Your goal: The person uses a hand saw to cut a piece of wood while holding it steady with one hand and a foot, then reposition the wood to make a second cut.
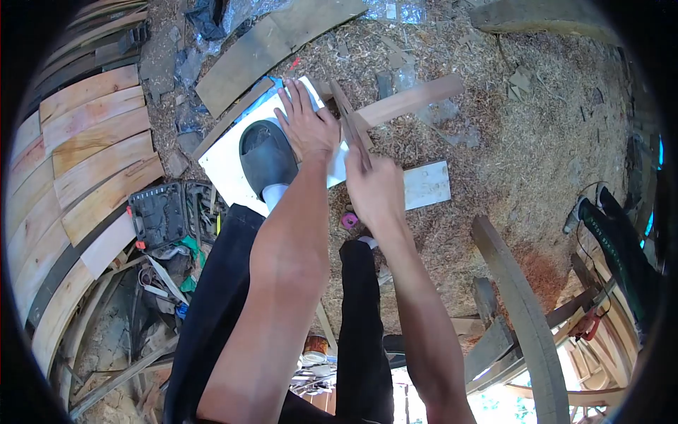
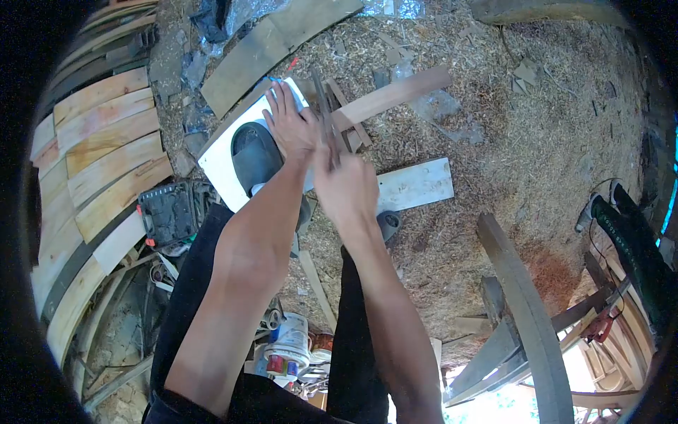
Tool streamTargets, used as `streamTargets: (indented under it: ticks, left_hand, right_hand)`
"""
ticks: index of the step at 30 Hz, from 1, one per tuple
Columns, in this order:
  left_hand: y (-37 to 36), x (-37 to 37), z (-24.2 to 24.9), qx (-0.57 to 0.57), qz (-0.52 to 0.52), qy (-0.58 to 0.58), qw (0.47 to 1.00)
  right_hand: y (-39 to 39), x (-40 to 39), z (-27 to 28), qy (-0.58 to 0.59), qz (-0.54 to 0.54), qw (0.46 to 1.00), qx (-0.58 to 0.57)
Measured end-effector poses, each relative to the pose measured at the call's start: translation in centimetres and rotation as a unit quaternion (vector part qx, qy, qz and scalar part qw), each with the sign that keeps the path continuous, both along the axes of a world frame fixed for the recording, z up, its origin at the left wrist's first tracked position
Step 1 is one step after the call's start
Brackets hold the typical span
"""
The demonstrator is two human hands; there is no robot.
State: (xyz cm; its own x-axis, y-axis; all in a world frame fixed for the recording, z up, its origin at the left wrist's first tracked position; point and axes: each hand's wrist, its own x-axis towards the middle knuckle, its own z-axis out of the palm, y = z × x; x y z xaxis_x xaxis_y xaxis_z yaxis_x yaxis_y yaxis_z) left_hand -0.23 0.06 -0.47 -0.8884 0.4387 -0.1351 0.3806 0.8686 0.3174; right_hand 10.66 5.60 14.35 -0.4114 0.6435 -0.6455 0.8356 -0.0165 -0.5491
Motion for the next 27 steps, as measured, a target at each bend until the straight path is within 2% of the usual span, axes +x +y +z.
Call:
streamTargets:
  ticks: [2, 4, 5, 9, 11, 14, 16, 18, 19, 21, 24, 27]
  left_hand:
    - [0.1, 0.2, -0.2, 0.001, -0.002, 0.006, 1.0]
    - [0.0, 0.1, -0.1, 0.008, 0.002, 0.003, 1.0]
    - [-0.1, 0.1, -0.1, 0.007, 0.006, 0.002, 1.0]
    - [0.1, 0.2, 0.2, 0.011, 0.001, 0.001, 1.0]
    - [-0.2, 0.5, 0.2, 0.008, 0.002, -0.006, 1.0]
    - [-0.1, 0.2, 0.0, 0.013, -0.006, 0.013, 1.0]
    - [-0.1, -0.1, -0.1, 0.029, -0.001, -0.01, 1.0]
    - [-0.4, -0.5, -0.1, 0.032, -0.007, 0.003, 0.999]
    - [-0.3, 0.0, -0.1, 0.04, -0.01, 0.007, 0.999]
    - [0.5, 0.0, 0.2, 0.033, -0.007, -0.003, 0.999]
    - [0.1, 0.3, 0.0, 0.016, 0.0, 0.005, 1.0]
    - [-0.1, 0.1, 0.1, 0.025, -0.001, 0.0, 1.0]
  right_hand:
    - [-1.1, 3.3, 4.0, -0.015, -0.005, 1.0, -0.025]
    - [-2.9, 6.7, 7.8, 0.006, -0.077, 0.996, -0.048]
    - [-3.4, 8.3, 9.5, -0.012, -0.078, 0.995, -0.059]
    - [-2.8, 8.4, 11.2, -0.05, -0.055, 0.995, -0.062]
    - [-2.9, 7.6, 7.7, -0.012, -0.03, 0.999, -0.007]
    - [-0.3, 1.3, -0.1, 0.019, -0.003, 1.0, 0.009]
    - [0.8, -3.3, -5.4, 0.089, -0.01, 0.991, 0.101]
    - [1.3, -5.1, -5.5, 0.056, -0.009, 0.994, 0.091]
    - [1.7, -4.9, -5.0, 0.015, -0.004, 0.996, 0.085]
    - [1.2, -2.7, -2.6, 0.018, -0.009, 0.998, 0.06]
    - [-1.3, 2.6, 2.7, -0.028, -0.008, 0.999, -0.016]
    - [-3.4, 7.0, 8.7, -0.043, -0.059, 0.996, -0.058]
